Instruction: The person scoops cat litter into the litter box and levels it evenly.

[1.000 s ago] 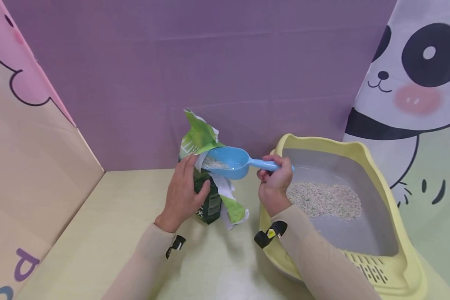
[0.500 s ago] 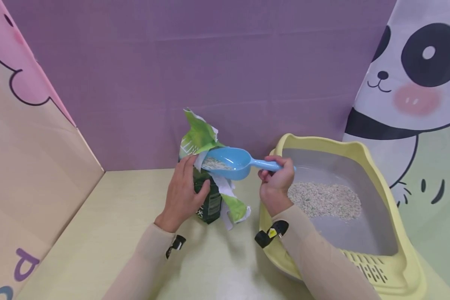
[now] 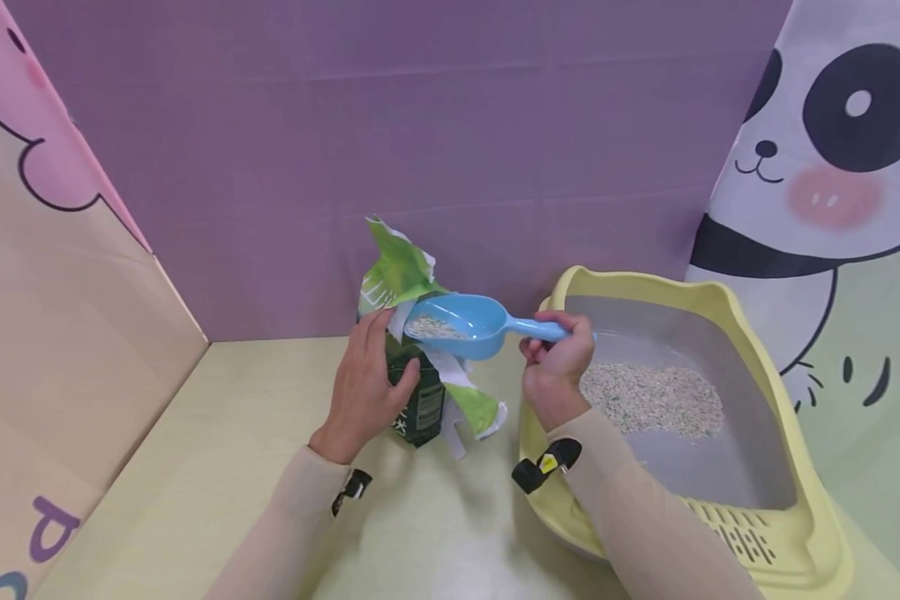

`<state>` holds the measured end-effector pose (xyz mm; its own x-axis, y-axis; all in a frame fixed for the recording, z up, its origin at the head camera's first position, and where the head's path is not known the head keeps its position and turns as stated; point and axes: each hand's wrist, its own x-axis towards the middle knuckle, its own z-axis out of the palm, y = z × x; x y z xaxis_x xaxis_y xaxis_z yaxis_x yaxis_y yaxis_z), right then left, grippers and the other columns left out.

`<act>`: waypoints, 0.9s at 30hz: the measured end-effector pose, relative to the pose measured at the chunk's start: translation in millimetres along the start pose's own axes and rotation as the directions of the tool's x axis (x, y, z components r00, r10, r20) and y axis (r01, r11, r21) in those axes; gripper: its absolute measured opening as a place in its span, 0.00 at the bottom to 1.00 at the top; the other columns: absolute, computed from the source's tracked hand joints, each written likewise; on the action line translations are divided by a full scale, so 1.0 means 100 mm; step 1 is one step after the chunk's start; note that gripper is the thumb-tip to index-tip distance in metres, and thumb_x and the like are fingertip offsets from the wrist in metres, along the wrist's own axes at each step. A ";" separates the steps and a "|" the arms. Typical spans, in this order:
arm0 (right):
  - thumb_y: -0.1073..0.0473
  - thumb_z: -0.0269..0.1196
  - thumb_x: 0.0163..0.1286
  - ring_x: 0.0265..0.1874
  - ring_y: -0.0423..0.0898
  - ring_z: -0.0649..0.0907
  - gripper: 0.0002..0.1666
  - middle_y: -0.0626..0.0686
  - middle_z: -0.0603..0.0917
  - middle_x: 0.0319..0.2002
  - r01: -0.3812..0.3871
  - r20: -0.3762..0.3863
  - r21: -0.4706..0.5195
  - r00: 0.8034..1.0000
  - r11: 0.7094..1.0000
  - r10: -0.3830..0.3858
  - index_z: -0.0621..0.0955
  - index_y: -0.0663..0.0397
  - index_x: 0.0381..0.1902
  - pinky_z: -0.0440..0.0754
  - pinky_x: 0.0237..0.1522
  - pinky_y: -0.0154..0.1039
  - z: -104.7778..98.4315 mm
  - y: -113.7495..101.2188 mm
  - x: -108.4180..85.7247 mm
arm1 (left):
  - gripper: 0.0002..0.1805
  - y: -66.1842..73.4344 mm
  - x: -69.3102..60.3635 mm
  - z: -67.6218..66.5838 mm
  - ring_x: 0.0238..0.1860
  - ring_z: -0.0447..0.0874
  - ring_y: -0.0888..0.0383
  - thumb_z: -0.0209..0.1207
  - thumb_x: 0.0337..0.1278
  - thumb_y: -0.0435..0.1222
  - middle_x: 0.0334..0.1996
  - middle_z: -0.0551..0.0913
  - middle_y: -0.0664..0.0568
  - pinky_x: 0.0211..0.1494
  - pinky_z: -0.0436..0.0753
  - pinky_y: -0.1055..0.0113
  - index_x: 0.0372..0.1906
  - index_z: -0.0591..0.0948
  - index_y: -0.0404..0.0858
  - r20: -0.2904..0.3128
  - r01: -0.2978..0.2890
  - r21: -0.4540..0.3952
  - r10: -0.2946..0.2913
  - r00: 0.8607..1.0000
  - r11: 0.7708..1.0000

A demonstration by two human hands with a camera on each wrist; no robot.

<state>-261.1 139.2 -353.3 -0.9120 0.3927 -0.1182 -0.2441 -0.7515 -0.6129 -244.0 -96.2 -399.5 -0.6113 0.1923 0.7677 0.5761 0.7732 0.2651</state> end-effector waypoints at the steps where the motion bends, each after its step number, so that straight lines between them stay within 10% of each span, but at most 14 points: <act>1: 0.60 0.42 0.70 0.05 0.40 0.64 0.28 0.47 0.70 0.05 -0.006 -0.003 0.011 1.000 1.000 0.006 0.80 0.57 0.14 0.56 0.14 0.33 0.00 -0.01 0.00 | 0.38 0.00 0.00 0.00 0.65 0.74 0.43 0.64 0.60 0.41 0.66 0.73 0.38 0.69 0.76 0.52 0.72 0.65 0.31 -0.001 -0.001 0.000 0.001 1.000 1.000; 9: 0.60 0.43 0.68 0.05 0.41 0.64 0.26 0.49 0.69 0.05 -0.021 -0.010 0.060 1.000 0.998 0.021 0.78 0.58 0.14 0.57 0.14 0.35 0.01 -0.12 -0.01 | 0.38 0.01 0.00 -0.01 0.63 0.75 0.44 0.64 0.59 0.41 0.65 0.74 0.39 0.67 0.78 0.52 0.71 0.66 0.31 -0.023 -0.011 -0.004 0.011 1.000 1.000; 17: 0.60 0.57 0.36 0.06 0.43 0.64 0.06 0.50 0.67 0.06 -0.020 -0.002 0.201 1.000 0.979 0.020 0.75 0.58 0.13 0.58 0.12 0.37 -0.03 -0.42 0.03 | 0.39 0.00 0.00 -0.02 0.63 0.75 0.43 0.63 0.60 0.42 0.66 0.74 0.38 0.65 0.78 0.51 0.73 0.65 0.30 -0.009 -0.010 0.024 0.010 1.000 1.000; 27: 0.54 0.49 0.74 0.09 0.46 0.64 0.22 0.53 0.69 0.09 -0.046 -0.033 0.276 0.998 0.960 0.057 0.76 0.57 0.21 0.59 0.14 0.39 -0.15 -0.88 0.16 | 0.37 -0.03 0.01 -0.05 0.61 0.76 0.43 0.63 0.61 0.44 0.65 0.73 0.38 0.61 0.80 0.51 0.72 0.67 0.33 -0.006 -0.009 0.006 0.009 1.000 1.000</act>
<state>-249.4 219.7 -313.2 -0.9131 0.3664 -0.1791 -0.2833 -0.8858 -0.3676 -243.7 -101.3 -396.9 -0.6027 0.1958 0.7736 0.5782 0.7753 0.2542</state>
